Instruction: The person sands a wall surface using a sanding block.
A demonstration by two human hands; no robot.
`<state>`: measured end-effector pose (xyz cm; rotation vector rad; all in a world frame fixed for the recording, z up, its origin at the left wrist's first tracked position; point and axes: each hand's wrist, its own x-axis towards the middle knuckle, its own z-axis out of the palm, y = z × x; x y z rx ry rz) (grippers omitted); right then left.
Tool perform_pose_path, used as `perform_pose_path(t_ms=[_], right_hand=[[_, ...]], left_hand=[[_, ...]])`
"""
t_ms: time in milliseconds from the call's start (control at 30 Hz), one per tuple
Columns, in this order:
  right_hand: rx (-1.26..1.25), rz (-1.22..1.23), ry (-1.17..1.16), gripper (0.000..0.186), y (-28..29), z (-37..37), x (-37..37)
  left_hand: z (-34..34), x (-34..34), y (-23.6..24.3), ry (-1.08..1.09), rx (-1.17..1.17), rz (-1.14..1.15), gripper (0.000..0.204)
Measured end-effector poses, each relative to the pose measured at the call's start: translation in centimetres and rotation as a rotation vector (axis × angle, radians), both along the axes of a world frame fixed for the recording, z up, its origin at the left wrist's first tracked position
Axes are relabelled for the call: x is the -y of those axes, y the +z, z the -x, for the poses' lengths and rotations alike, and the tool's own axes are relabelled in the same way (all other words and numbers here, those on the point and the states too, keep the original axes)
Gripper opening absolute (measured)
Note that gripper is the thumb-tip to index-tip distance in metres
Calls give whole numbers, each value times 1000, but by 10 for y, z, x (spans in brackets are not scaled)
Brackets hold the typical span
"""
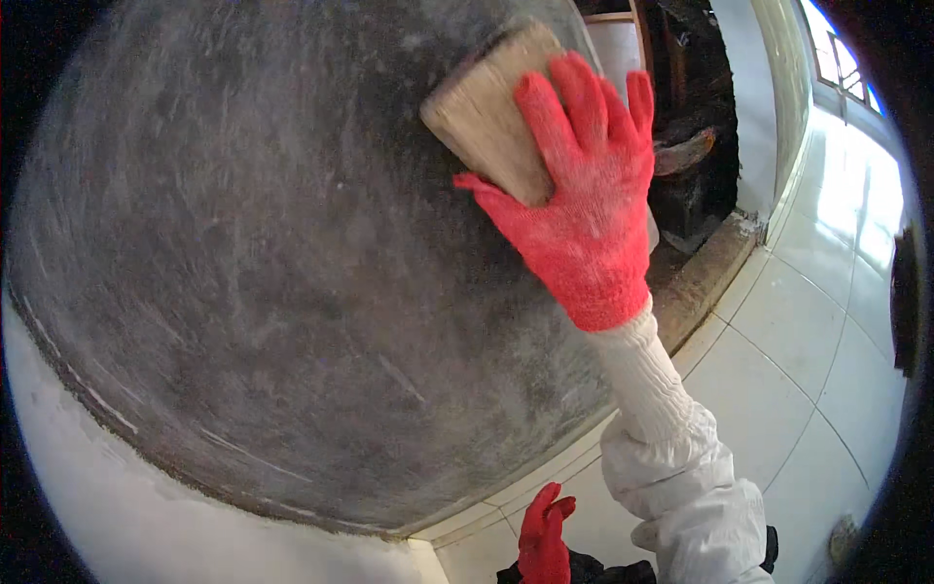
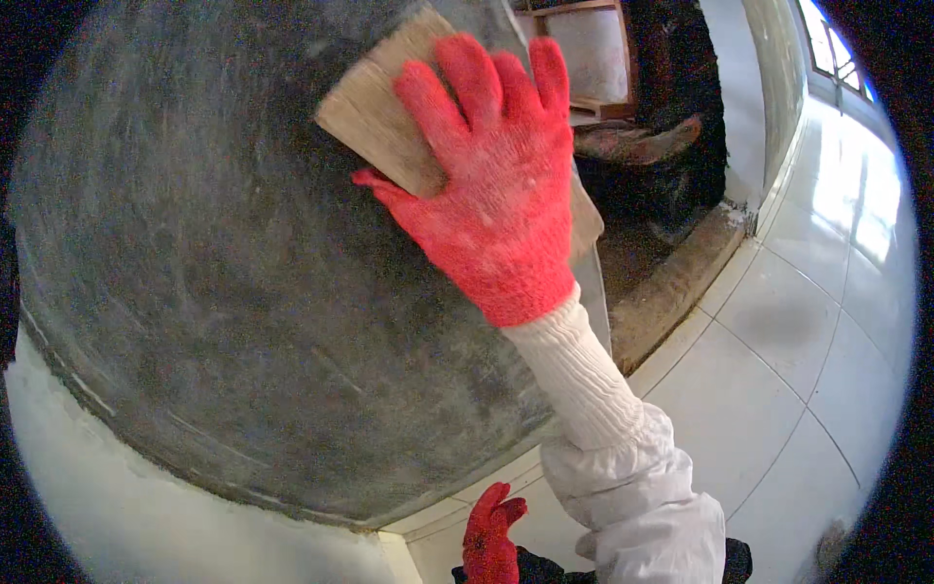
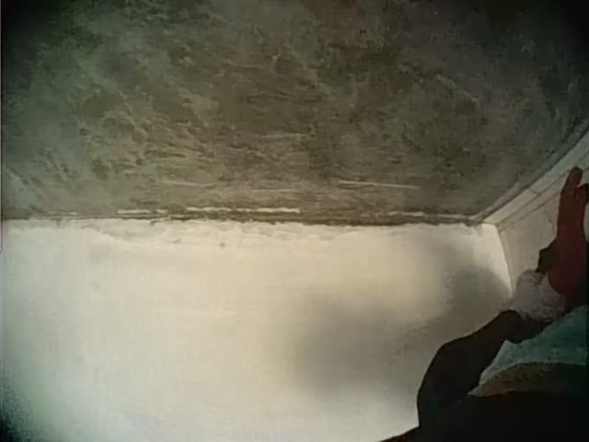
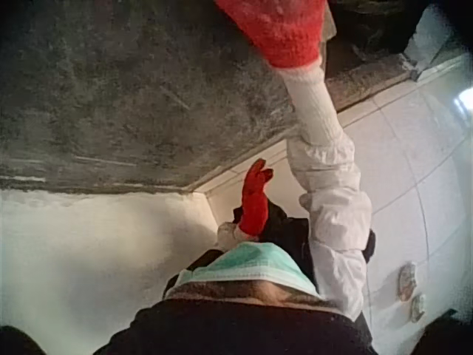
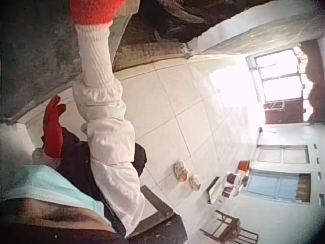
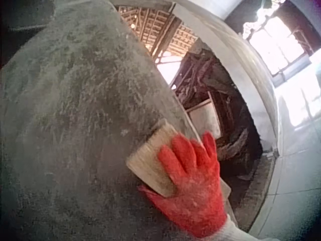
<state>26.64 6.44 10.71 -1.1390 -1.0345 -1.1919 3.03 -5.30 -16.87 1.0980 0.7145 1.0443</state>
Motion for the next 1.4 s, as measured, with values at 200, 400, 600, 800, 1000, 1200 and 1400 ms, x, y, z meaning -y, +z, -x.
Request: perform_pose_path(t_ms=[200, 400, 600, 800, 1000, 1200, 1400], right_hand=[[-290, 292, -12, 116, -208, 53, -13], [-824, 538, 28, 114, -450, 86, 20], [-325, 265, -50, 87, -191, 66, -3], [-100, 59, 32, 79, -69, 70, -13], [-342, 471, -8, 93, -394, 125, 11], [-336, 541, 60, 96, -378, 129, 16], [-96, 113, 166, 89, -85, 111, -14]], left_hand=[[33, 12, 28, 247, -80, -45, 45], [45, 23, 25, 117, -70, -69, 45], [44, 10, 23, 155, 46, -37, 45], [50, 9, 9, 346, -6, 5, 54], [56, 28, 31, 224, 28, 5, 47], [68, 22, 19, 240, 49, 3, 53], [65, 15, 21, 445, -55, 8, 59]])
